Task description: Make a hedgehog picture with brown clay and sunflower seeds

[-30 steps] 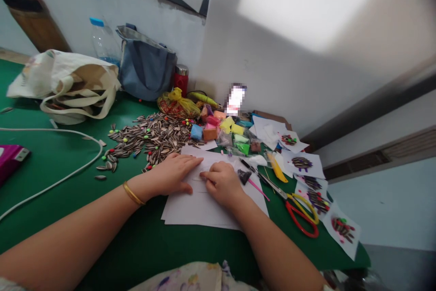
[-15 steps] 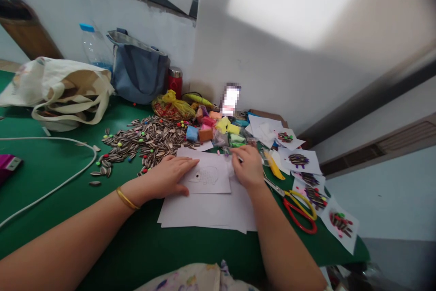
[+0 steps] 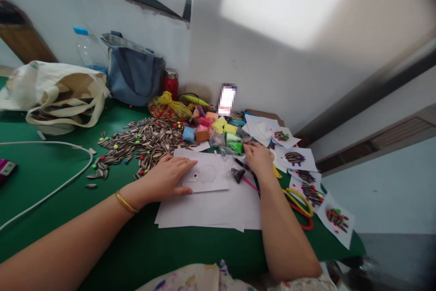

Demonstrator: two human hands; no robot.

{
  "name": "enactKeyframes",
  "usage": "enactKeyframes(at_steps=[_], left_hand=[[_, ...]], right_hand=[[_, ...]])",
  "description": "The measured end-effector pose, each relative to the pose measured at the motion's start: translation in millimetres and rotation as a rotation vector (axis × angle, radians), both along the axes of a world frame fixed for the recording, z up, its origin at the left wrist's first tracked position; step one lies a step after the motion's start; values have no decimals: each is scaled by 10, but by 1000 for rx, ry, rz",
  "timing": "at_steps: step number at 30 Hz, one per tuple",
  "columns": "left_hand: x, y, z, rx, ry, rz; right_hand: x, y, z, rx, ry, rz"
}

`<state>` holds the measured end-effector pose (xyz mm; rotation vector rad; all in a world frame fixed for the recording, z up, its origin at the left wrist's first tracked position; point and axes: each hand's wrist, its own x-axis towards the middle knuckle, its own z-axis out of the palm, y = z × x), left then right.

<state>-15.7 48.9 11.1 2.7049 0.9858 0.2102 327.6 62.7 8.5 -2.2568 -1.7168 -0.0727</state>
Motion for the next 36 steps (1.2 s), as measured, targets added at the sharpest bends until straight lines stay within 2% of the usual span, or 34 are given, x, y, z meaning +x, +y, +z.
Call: enactKeyframes(at_steps=[3,7,11,13,16,18,21,24,27,30,32,34,36], left_hand=[[3,-6,-3,35,-46,3],[4,-3,5,108,-128,39],[34,-17,5,119,-323,100],[73,-47,11,24,-512,160],[149,-106,34,-292,-814,259],[189,-133,59,-440,-945,301],[217,-153,103,-547,-1003,319],[228,-170,116,-638,-1006,316],[243,-189,68,-695,-1014,306],[240,-193,-7,-602,-1020,272],[214,-186,-38,-405,-990,229],[176,-178,-37,-163,-868,150],[139,-174,-10,11,-754,63]], right_hand=[[-16,-28,23,131,57,69],[-175,-137,83,422,195,234],[-546,-337,145,485,315,530],[-758,-452,182,443,320,688],[-1015,-594,234,399,289,845],[-1116,-648,243,364,281,912],[-1171,-663,195,367,314,915],[-1164,-642,117,416,403,829],[-1154,-629,85,356,425,794],[-1157,-627,105,232,422,855],[-1164,-628,123,205,428,871],[-1170,-632,137,197,438,873],[-1175,-638,148,174,454,873]])
